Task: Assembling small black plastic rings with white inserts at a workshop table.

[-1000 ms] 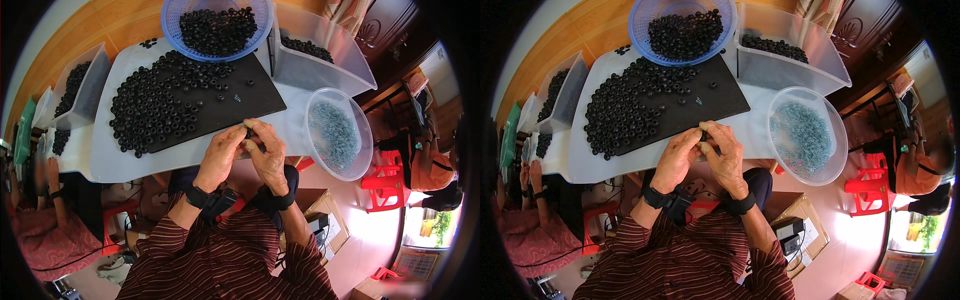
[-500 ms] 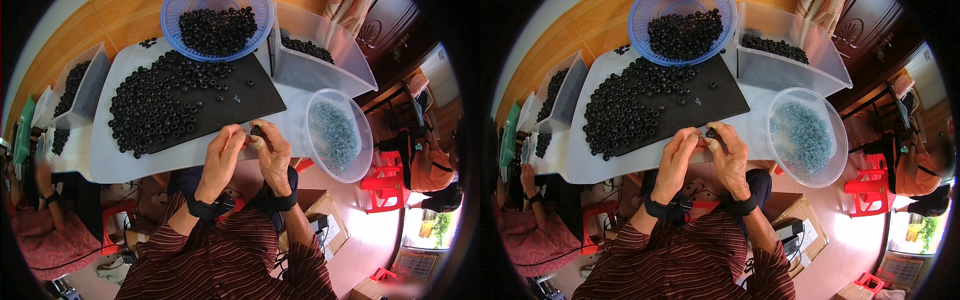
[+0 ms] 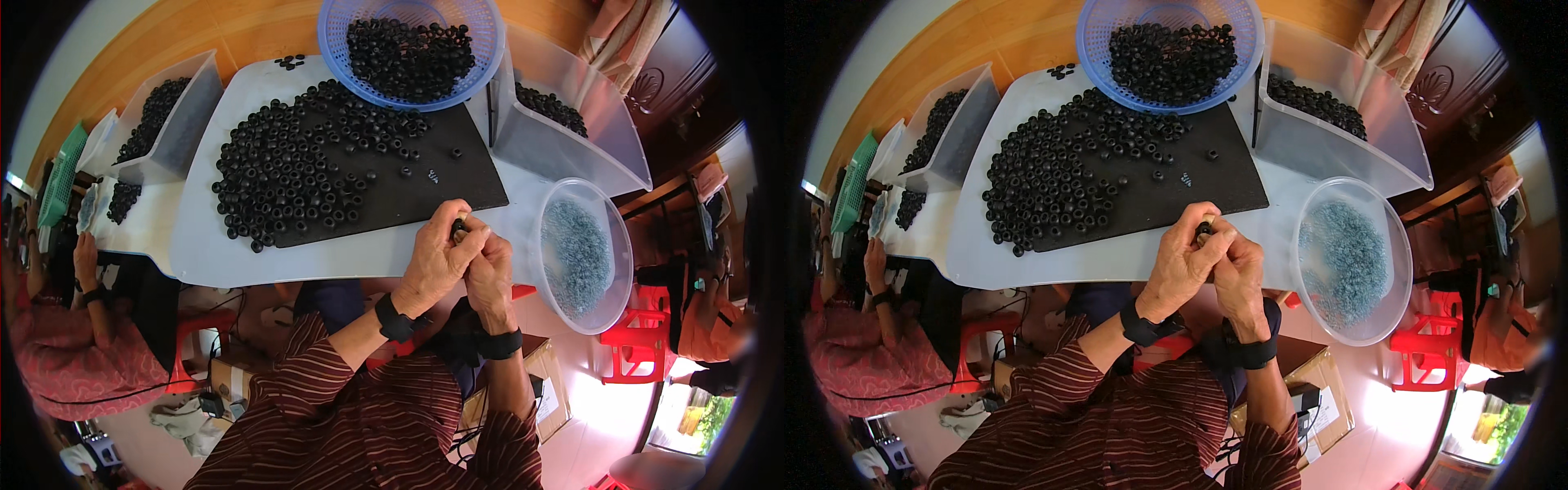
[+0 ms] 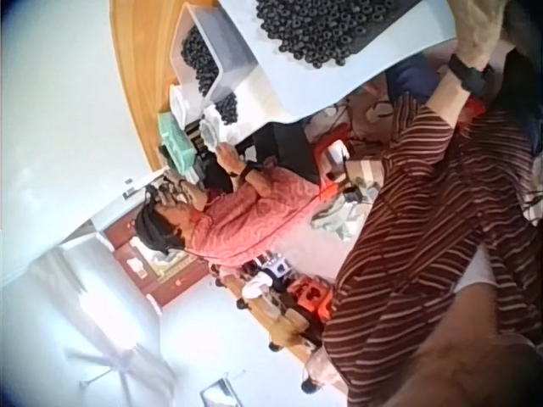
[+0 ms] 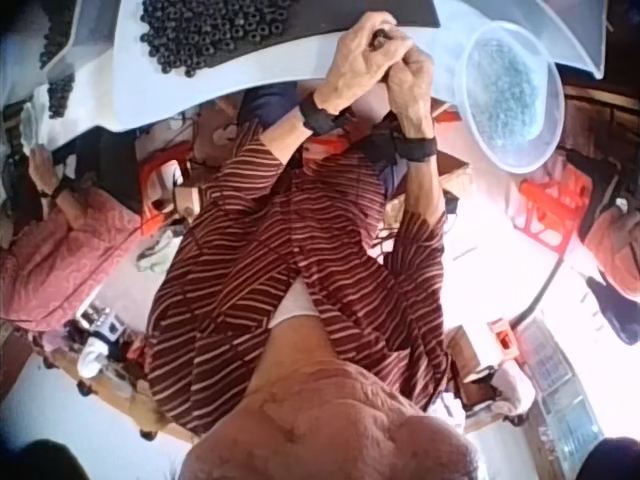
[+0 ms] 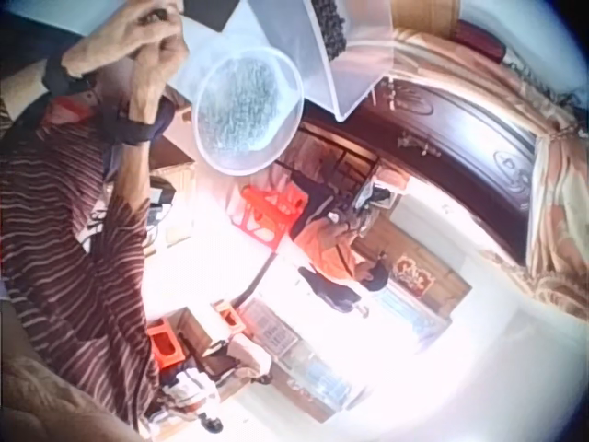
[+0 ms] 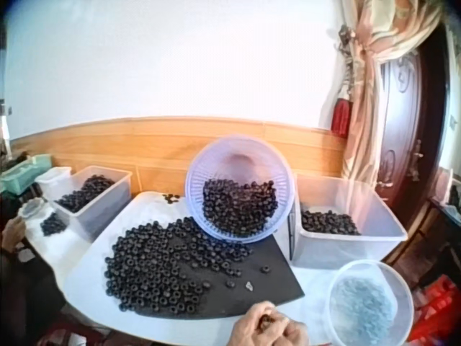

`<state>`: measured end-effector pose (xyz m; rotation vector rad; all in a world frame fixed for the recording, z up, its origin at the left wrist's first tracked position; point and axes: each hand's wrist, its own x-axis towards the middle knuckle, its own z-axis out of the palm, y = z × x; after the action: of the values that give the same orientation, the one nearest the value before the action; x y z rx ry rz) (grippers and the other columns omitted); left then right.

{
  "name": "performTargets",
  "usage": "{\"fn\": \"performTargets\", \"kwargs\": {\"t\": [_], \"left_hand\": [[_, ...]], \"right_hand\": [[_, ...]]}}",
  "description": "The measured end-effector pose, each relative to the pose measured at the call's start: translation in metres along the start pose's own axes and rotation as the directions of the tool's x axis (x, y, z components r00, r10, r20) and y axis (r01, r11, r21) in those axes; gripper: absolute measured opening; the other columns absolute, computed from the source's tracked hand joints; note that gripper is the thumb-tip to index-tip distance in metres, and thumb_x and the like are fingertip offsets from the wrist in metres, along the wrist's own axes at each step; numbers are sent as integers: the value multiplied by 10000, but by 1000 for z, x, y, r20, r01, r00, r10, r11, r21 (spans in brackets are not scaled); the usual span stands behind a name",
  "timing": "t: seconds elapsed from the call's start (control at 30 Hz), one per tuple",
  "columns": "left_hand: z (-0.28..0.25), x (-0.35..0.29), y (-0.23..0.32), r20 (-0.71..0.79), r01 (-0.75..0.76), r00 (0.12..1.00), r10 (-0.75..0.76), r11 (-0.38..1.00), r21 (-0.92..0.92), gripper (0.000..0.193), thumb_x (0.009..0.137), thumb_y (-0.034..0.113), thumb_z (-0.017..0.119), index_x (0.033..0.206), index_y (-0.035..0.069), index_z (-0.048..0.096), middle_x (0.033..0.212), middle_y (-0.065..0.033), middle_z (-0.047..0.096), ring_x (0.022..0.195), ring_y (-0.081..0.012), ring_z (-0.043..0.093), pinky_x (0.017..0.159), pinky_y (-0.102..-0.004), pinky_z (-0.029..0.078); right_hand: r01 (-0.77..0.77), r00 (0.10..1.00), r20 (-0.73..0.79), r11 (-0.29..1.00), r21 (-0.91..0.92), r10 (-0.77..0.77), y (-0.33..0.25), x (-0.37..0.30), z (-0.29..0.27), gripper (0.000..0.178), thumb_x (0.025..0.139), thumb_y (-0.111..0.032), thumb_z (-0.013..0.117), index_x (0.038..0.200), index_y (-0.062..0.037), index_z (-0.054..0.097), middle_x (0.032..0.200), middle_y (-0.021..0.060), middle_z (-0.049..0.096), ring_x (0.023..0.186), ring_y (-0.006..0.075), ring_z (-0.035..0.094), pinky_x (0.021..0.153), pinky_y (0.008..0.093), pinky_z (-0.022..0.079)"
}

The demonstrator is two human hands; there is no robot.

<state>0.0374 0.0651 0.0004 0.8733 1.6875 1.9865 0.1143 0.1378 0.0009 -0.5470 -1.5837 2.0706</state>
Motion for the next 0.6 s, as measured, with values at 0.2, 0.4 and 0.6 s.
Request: {"fn": "performTargets", "kwargs": {"t": [0.2, 0.4, 0.6], "left_hand": [[5, 2, 5, -31, -50, 998, 52, 997, 60, 225, 923, 190, 584, 993, -4, 494, 813, -122, 516, 677, -219, 493, 637, -328, 444], [3, 6, 1, -63, -63, 996, 68, 995, 81, 230, 950, 227, 534, 982, -1, 530, 790, -72, 505, 667, -137, 470, 612, -278, 425], [6, 3, 2, -71, -199, 976, 206, 976, 92, 232, 957, 202, 499, 1015, -13, 565, 858, -116, 519, 737, -219, 528, 666, -313, 441]], "right_hand": [[-12, 998, -61, 999, -51, 9, 2, 0, -1, 197, 940, -83, 519, 1052, 30, 635, 862, -4, 617, 763, 68, 553, 653, 201, 447], [5, 996, -87, 999, -33, -8, -2, 3, 11, 172, 944, -93, 514, 998, 15, 637, 856, -15, 608, 755, 55, 534, 638, 192, 428], [24, 998, -58, 996, -89, -29, 2, 1, 2, 220, 951, -79, 495, 1072, 34, 641, 877, 1, 628, 779, 54, 534, 667, 192, 436]]}}
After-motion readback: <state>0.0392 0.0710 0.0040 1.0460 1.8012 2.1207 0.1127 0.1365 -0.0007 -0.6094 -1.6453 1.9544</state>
